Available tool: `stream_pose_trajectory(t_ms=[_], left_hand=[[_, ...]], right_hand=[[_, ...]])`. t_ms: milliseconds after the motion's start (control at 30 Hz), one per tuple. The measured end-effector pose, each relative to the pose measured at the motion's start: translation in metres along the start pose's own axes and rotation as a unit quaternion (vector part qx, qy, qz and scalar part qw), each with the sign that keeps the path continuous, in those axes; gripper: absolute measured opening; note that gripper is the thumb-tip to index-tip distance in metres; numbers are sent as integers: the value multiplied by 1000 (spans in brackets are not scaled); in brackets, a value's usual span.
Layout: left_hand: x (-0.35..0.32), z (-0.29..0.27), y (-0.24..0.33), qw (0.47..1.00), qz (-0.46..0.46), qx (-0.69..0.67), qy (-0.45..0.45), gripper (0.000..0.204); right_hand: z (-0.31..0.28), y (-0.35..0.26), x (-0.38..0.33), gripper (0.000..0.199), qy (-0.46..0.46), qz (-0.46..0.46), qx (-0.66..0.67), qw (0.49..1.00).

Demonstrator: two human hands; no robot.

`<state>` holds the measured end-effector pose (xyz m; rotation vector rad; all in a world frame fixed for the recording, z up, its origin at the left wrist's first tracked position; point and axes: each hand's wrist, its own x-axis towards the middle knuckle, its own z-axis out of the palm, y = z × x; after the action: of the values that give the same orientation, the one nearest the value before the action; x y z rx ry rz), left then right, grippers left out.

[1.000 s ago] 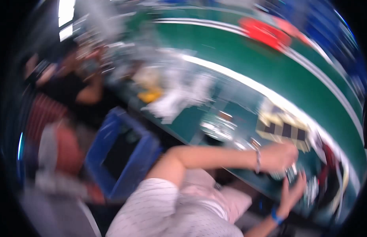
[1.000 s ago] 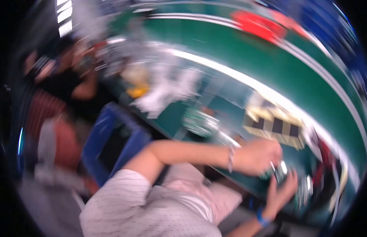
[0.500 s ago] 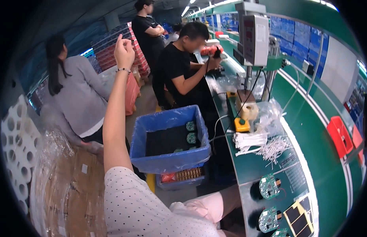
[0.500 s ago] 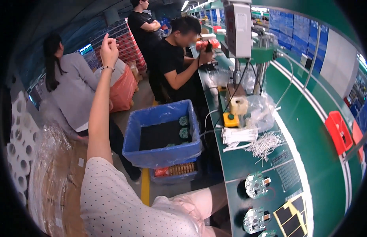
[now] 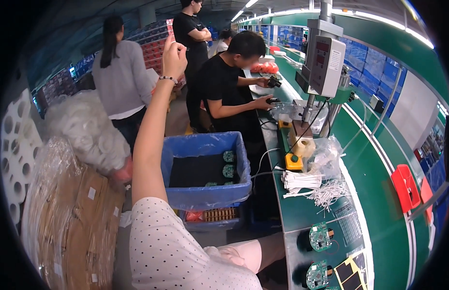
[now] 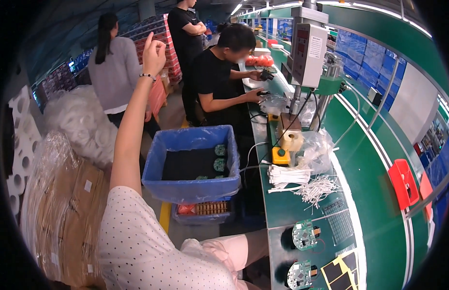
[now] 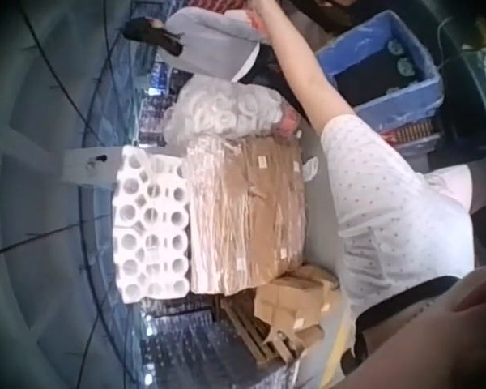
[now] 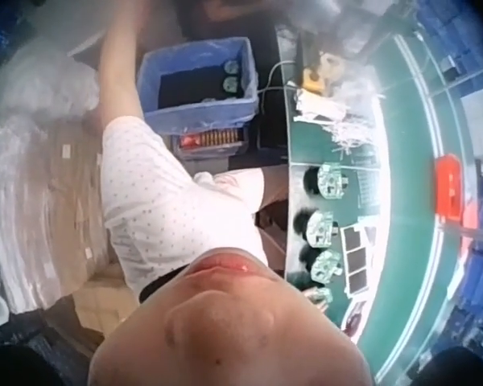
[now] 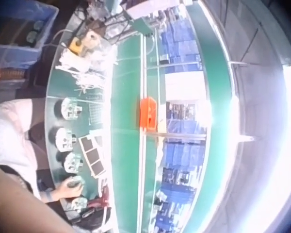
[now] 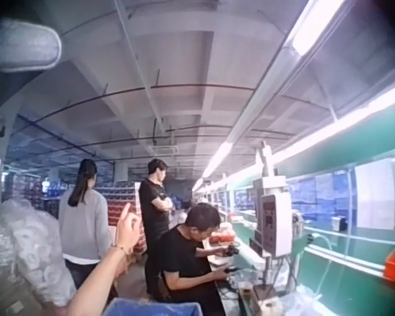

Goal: The person assembles electronic components by connecting wires to circuit boards and mounting the components into an electronic housing, using a hot glue gun to secure them.

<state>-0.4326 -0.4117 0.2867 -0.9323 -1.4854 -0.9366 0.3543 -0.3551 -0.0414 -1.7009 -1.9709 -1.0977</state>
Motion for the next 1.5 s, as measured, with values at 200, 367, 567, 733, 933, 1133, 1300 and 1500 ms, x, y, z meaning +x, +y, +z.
stream_pose_trajectory(t_ms=[200, 367, 567, 733, 933, 1133, 1300, 1500], left_hand=[[-6, -57, -24, 992, 19, 115, 42, 9], [-57, 10, 78, 950, -102, -293, -42, 6], [-169, 24, 336, 689, -80, -638, -334, 7], [-244, -34, 521, 424, -30, -746, -512, 6], [-318, -85, 643, 380, 51, -735, -559, 3], [-341, -89, 653, 455, 136, -635, -609, 9], [-338, -81, 650, 532, 239, -577, -571, 11], [-340, -78, 653, 469, 185, -580, -640, 13]], right_hand=[[-28, -10, 18, 44, 104, 108, 111, 982], [-35, -7, 9, 45, -24, 177, 133, 975], [-44, -5, 18, 46, -127, 205, 217, 946], [-42, 8, 20, 48, -137, 206, 314, 917], [-47, 15, -7, 49, -98, 243, 340, 903], [-47, 8, -10, 49, -107, 256, 320, 906], [-42, 7, -12, 49, -101, 258, 325, 904], [-39, 7, -14, 50, -95, 259, 322, 906]])
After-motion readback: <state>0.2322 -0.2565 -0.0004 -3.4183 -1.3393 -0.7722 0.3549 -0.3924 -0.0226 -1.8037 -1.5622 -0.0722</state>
